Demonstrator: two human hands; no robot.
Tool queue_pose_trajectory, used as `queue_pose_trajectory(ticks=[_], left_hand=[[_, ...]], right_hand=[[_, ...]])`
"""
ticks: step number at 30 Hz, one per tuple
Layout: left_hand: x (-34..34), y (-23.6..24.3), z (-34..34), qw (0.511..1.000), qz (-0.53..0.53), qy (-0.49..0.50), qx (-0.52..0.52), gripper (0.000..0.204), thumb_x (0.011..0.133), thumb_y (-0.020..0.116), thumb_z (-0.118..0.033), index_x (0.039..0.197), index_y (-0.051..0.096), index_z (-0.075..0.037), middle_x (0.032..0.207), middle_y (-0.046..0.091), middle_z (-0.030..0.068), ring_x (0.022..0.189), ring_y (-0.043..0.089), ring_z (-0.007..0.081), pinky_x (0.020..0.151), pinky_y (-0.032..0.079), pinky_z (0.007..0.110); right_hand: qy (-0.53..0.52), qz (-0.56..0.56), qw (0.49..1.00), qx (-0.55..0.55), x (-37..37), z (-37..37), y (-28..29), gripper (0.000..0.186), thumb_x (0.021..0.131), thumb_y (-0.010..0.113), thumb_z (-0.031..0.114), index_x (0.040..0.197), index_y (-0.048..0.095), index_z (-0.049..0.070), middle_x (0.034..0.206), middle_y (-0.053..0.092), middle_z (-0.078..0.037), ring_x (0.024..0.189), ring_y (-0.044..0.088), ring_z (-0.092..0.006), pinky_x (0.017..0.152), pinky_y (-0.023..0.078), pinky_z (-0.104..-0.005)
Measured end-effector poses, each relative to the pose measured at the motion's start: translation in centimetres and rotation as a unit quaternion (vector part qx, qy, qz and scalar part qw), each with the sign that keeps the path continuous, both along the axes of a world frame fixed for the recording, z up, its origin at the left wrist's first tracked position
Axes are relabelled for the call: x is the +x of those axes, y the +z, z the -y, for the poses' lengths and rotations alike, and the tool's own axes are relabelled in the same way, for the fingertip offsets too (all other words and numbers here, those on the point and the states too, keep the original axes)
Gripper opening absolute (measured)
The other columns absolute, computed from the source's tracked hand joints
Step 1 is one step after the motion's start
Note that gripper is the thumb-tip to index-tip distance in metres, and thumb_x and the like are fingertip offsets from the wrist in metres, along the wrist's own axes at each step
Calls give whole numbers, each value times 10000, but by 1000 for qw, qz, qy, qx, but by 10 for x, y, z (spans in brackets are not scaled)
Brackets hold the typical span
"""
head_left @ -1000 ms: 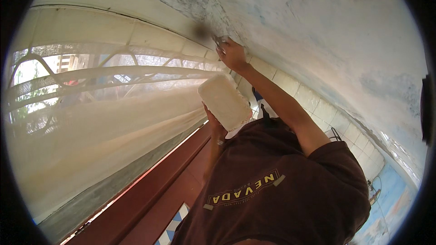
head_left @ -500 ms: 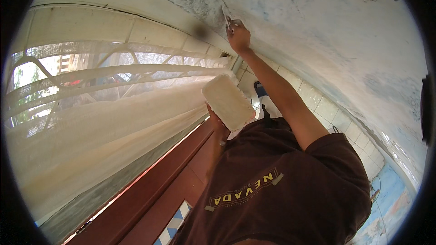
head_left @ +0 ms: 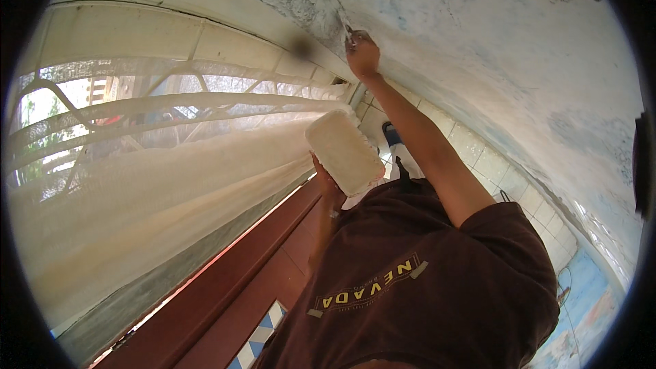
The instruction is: The person applies white putty to the junction of a wall and ceiling using a putty knife, scooping material from a plastic container and smoothing it over the surface.
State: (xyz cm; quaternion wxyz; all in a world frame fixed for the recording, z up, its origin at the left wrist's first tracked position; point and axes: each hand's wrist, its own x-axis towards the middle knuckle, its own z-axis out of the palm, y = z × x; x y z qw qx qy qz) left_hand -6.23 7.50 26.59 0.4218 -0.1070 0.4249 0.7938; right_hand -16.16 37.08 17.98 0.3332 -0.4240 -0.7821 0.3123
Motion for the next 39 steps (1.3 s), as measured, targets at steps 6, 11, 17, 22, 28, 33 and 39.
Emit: queue_pose_trajectory(ticks=[6,11,17,22,28,33,39], left_hand=[[-1,-5,6,999,27,-18,-1,748,1035,380,-684,1546,425,-140,1488,541,87,1338,541,289,1114,466,474],[-2,3,5,999,35,-16,4,748,1036,378,-683,1547,422,-140,1492,537,87,1339,540,287,1113,467,473],[-2,-5,12,999,43,-22,21,748,1037,375,-682,1550,417,-140,1497,531,87,1341,538,285,1113,469,472],[-3,-12,12,997,58,-32,49,747,1038,373,-681,1551,414,-140,1502,526,87,1343,537,284,1112,471,471],[-2,-7,7,997,56,-16,47,749,1040,367,-680,1554,407,-138,1505,522,88,1343,539,282,1114,472,468],[-7,-8,7,998,51,-13,44,749,1042,359,-681,1554,408,-136,1498,529,88,1339,543,281,1115,472,467],[-9,-10,-2,991,120,-6,53,751,1044,351,-681,1553,409,-132,1488,539,90,1332,551,279,1115,472,466]], right_hand=[[99,43,994,9,10,68,-3,304,905,673,240,1180,719,117,1157,669,-154,891,700,-370,761,586,-475],[145,54,988,-19,50,68,-42,311,920,665,263,1190,707,114,1174,672,-131,903,700,-359,773,585,-473],[-5,52,998,-36,12,7,-32,231,909,674,265,1032,741,81,1110,692,-149,925,699,-358,796,575,-476],[-17,11,998,-55,-14,30,-7,182,896,706,215,966,752,53,926,683,-207,827,686,-398,751,551,-509],[90,-65,994,19,32,71,18,167,903,704,206,957,748,54,906,676,-179,772,680,-380,687,555,-447],[26,-24,998,45,34,11,57,263,885,696,238,1068,739,55,946,709,-183,796,698,-384,722,584,-473],[37,-79,992,89,-9,8,95,307,870,711,248,1112,744,61,998,702,-219,812,700,-388,705,581,-476]])
